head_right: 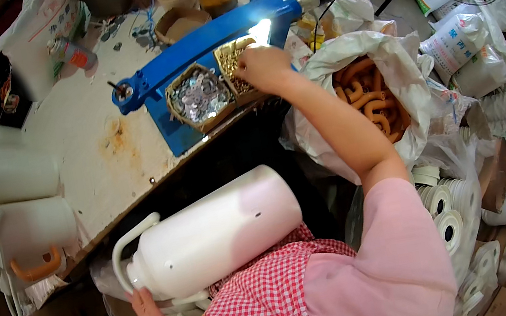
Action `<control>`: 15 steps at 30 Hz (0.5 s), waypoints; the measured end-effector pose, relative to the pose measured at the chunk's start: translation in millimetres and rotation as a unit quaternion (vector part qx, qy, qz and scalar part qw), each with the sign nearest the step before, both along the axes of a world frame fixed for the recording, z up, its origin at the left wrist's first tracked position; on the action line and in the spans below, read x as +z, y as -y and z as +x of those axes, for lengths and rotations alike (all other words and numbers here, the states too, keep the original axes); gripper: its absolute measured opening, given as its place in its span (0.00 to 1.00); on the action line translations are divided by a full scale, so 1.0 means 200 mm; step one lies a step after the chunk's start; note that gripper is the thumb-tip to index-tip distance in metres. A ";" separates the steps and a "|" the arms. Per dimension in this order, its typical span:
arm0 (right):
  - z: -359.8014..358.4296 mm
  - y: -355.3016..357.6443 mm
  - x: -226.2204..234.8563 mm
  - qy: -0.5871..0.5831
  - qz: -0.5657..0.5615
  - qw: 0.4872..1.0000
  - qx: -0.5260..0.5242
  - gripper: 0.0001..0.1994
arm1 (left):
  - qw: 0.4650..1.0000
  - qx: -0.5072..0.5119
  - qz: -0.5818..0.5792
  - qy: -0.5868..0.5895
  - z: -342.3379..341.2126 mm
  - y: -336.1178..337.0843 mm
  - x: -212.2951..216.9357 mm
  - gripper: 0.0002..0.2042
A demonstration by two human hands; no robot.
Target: The person assembles components of white thermos flasks by manually pressing plastic handles into place, screwing small securing caps or fasteners onto the bodies, and organizing the flasks on an industrial workbench.
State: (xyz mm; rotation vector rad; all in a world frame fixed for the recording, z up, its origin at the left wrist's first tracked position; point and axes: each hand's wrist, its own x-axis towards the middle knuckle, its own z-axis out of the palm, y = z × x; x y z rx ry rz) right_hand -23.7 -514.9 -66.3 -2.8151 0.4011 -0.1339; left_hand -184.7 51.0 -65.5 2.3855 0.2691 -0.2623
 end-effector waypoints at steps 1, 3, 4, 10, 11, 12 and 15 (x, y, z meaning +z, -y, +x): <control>0.01 -0.04 0.05 -0.088 -0.038 0.995 -0.037 0.15 | 0.998 0.006 0.040 0.049 -0.02 -0.07 -0.03 0.18; 0.10 -0.05 -0.24 -0.045 -0.103 0.994 -0.016 0.16 | 0.990 0.007 0.138 0.033 0.01 -0.17 -0.01 0.17; 0.13 -0.14 -0.16 -0.074 -0.063 0.995 -0.039 0.15 | 0.981 -0.010 0.189 -0.031 0.06 -0.20 0.02 0.17; 0.01 -0.06 -0.07 -0.064 0.079 0.995 0.003 0.05 | 0.978 -0.096 0.170 -0.077 0.14 0.16 0.14 0.28; 0.02 -0.06 -0.06 -0.062 0.072 0.995 0.004 0.05 | 0.979 -0.094 0.164 -0.074 0.15 0.17 0.13 0.28; 0.01 -0.07 -0.06 -0.035 0.050 0.998 0.011 0.05 | 0.989 -0.102 0.102 -0.036 0.17 0.17 0.12 0.27; 0.00 -0.07 -0.16 0.071 -0.014 0.996 0.045 0.06 | 0.991 -0.125 -0.011 0.042 0.20 0.22 0.13 0.28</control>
